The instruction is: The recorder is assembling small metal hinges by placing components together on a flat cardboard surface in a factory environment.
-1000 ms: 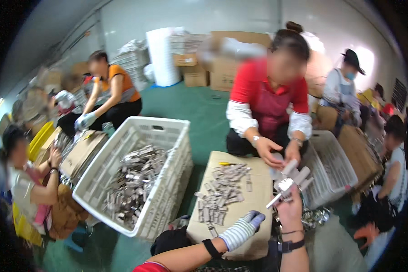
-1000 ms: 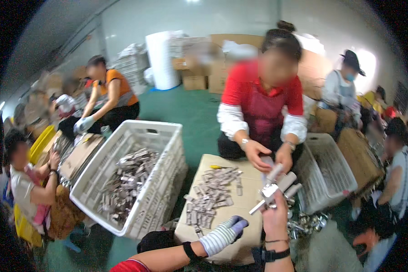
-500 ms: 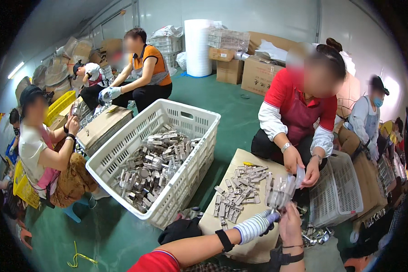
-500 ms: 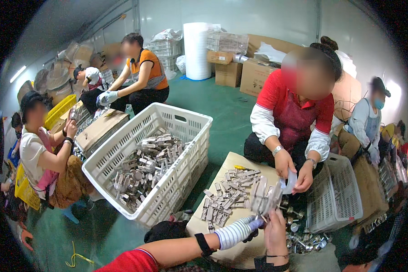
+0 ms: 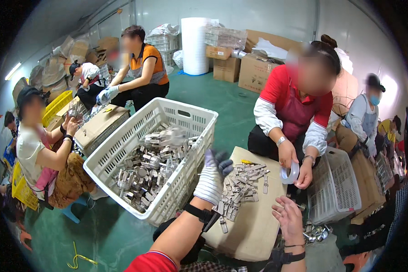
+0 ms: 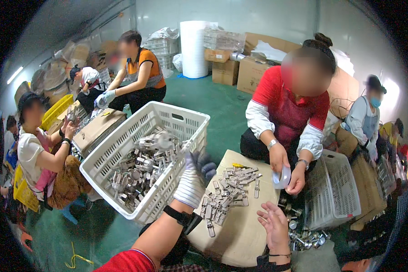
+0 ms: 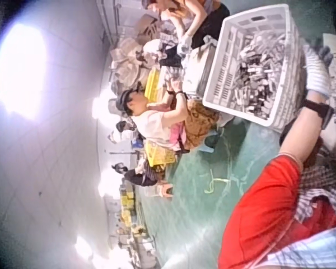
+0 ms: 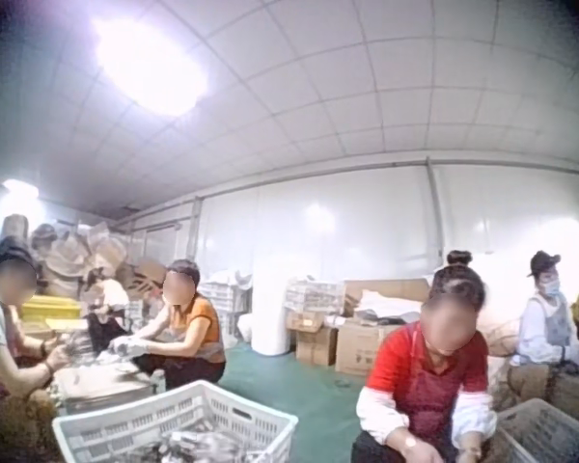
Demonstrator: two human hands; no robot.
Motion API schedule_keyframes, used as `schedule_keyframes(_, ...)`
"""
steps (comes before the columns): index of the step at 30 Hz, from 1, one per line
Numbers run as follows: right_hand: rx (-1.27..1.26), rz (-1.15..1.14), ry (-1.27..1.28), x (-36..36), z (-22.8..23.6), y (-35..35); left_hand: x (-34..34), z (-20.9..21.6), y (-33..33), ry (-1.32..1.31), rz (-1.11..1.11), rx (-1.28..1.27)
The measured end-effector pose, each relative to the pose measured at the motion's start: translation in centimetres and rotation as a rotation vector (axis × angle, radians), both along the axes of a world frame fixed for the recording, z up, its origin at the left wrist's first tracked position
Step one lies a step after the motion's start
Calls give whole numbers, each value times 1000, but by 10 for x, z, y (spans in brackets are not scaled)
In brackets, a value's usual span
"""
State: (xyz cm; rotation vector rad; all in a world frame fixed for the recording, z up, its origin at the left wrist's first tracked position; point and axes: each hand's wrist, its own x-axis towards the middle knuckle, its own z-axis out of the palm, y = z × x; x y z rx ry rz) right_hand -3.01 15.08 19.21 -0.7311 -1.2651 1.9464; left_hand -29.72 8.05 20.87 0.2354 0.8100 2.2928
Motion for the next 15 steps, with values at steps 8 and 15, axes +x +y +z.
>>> schedule_keyframes(8, -278, -269, 112, 6, -23, 15, 62, -26, 15, 90, -533, -356)
schedule_keyframes(15, -361, -539, 279, 39, -7, 30, 108, -55, 52, 157, -792, -662)
